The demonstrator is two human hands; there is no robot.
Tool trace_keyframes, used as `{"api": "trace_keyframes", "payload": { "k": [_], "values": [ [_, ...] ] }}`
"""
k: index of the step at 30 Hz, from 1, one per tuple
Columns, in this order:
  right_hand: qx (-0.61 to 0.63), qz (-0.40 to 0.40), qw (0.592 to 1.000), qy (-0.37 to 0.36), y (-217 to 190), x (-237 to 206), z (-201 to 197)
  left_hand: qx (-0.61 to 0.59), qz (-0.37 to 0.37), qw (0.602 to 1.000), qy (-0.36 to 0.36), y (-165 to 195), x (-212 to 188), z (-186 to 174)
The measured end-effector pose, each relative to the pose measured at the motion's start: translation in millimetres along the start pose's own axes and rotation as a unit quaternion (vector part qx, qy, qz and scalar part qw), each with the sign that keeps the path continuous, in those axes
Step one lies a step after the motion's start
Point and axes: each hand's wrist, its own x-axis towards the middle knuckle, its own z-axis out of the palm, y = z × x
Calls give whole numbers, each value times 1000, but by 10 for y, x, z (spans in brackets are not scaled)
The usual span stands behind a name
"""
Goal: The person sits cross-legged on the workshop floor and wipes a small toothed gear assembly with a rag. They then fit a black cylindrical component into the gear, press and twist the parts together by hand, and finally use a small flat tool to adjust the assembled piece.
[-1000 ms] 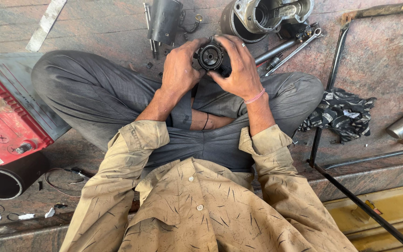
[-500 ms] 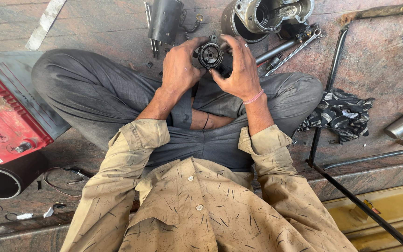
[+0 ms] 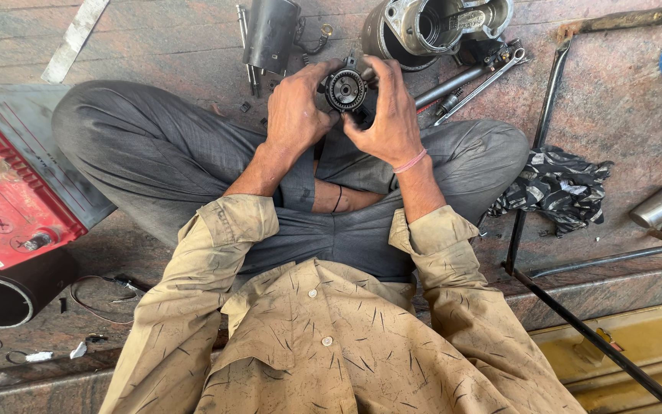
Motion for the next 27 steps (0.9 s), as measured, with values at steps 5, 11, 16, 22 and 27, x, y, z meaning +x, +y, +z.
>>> {"api": "trace_keyframes", "payload": {
  "k": [5,11,16,22,27],
  "values": [
    [1,7,1000,13,-30,-10,62,-3,6,1000,-2,16,8,-2],
    [52,26,998,23,-24,-45,114,-10,2,1000,-2,-5,1,-4],
    [153,56,986,29,57,-46,149,-119,-46,992,19,-59,-7,-10],
    [206,80,974,44,106,-70,183,-145,-50,987,41,-101,-22,70],
    [176,71,981,36,106,-83,176,-129,-47,990,40,-120,-60,99]
  ]
}}
